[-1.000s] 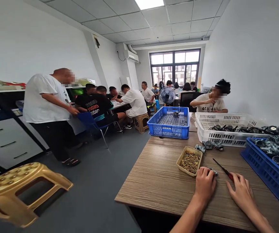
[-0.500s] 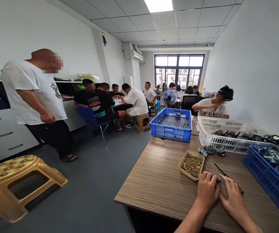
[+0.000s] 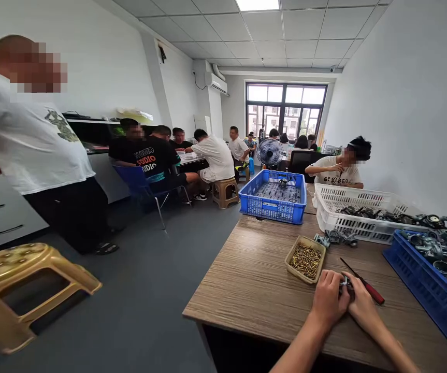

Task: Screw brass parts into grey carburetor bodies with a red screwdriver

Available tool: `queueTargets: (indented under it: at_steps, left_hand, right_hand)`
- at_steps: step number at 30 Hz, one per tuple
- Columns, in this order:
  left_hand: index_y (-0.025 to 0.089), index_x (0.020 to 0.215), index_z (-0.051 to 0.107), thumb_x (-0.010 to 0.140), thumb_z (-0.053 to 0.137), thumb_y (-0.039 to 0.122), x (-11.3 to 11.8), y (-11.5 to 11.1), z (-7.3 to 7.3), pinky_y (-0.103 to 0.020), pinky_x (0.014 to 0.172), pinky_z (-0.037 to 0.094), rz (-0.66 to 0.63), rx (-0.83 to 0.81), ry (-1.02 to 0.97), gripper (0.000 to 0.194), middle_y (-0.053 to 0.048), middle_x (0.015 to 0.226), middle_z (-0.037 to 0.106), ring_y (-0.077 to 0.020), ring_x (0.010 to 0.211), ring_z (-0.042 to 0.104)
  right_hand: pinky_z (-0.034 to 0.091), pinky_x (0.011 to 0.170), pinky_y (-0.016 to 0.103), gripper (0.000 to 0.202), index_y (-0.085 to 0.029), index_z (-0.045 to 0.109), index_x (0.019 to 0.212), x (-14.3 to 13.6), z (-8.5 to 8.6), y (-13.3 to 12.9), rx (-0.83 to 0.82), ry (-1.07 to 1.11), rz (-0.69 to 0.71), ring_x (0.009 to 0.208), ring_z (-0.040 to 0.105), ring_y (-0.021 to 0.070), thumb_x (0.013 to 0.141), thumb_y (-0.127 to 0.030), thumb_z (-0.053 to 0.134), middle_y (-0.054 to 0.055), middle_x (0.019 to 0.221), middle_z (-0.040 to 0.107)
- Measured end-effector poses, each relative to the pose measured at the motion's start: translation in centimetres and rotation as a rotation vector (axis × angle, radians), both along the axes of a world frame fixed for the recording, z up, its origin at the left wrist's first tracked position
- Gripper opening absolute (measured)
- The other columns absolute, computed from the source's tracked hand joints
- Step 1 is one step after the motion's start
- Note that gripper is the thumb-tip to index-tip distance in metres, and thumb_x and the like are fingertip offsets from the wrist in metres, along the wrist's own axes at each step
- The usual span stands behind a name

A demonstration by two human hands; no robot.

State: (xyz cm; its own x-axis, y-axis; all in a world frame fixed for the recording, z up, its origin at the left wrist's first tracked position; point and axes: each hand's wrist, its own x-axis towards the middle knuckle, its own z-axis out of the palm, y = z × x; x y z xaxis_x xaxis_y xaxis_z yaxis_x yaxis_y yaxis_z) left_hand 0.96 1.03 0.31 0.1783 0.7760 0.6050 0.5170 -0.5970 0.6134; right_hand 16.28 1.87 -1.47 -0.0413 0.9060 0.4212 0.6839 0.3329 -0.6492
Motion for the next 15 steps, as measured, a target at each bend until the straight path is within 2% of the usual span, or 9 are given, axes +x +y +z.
queueTargets:
  at_steps: [5,8,11,15]
  left_hand:
    - [0.019,0.104,0.062,0.085,0.06,0.011,-0.2,-0.2,0.5,-0.043,0.097,0.056,0.003,-0.047,-0.03,0.021,-0.009,0.106,0.07,-0.0275,0.107,0.063]
    - [0.019,0.105,0.063,0.084,0.059,0.009,-0.3,-0.3,0.7,-0.043,0.098,0.056,-0.016,-0.071,-0.038,0.023,-0.009,0.109,0.07,-0.0274,0.109,0.062]
    - [0.019,0.104,0.063,0.085,0.058,0.008,-0.4,-0.2,0.9,-0.042,0.099,0.055,-0.035,-0.095,-0.043,0.023,-0.009,0.108,0.07,-0.0268,0.109,0.062]
    - [0.02,0.101,0.062,0.086,0.057,0.006,-0.4,-0.2,0.9,-0.042,0.097,0.055,-0.039,-0.108,-0.043,0.021,-0.008,0.106,0.069,-0.0261,0.106,0.061]
  right_hand:
    - [0.054,0.104,0.044,0.061,-0.022,0.068,0.128,0.8,1.0,-0.5,-0.048,-0.021,-0.057,0.114,0.07,0.0319,0.072,-0.04,0.055,0.012,0.118,0.071]
    - [0.056,0.1,0.044,0.065,-0.021,0.067,0.128,2.0,2.5,-1.4,-0.092,-0.063,-0.092,0.108,0.072,0.0329,0.069,-0.049,0.064,0.012,0.114,0.072]
    - [0.058,0.094,0.044,0.069,-0.023,0.069,0.125,3.8,5.0,-2.7,-0.144,-0.096,-0.121,0.102,0.073,0.0332,0.066,-0.059,0.073,0.011,0.112,0.074]
    - [0.061,0.085,0.044,0.076,-0.024,0.07,0.122,6.5,9.7,-5.0,-0.201,-0.08,-0.17,0.092,0.075,0.0332,0.062,-0.071,0.077,0.011,0.108,0.078]
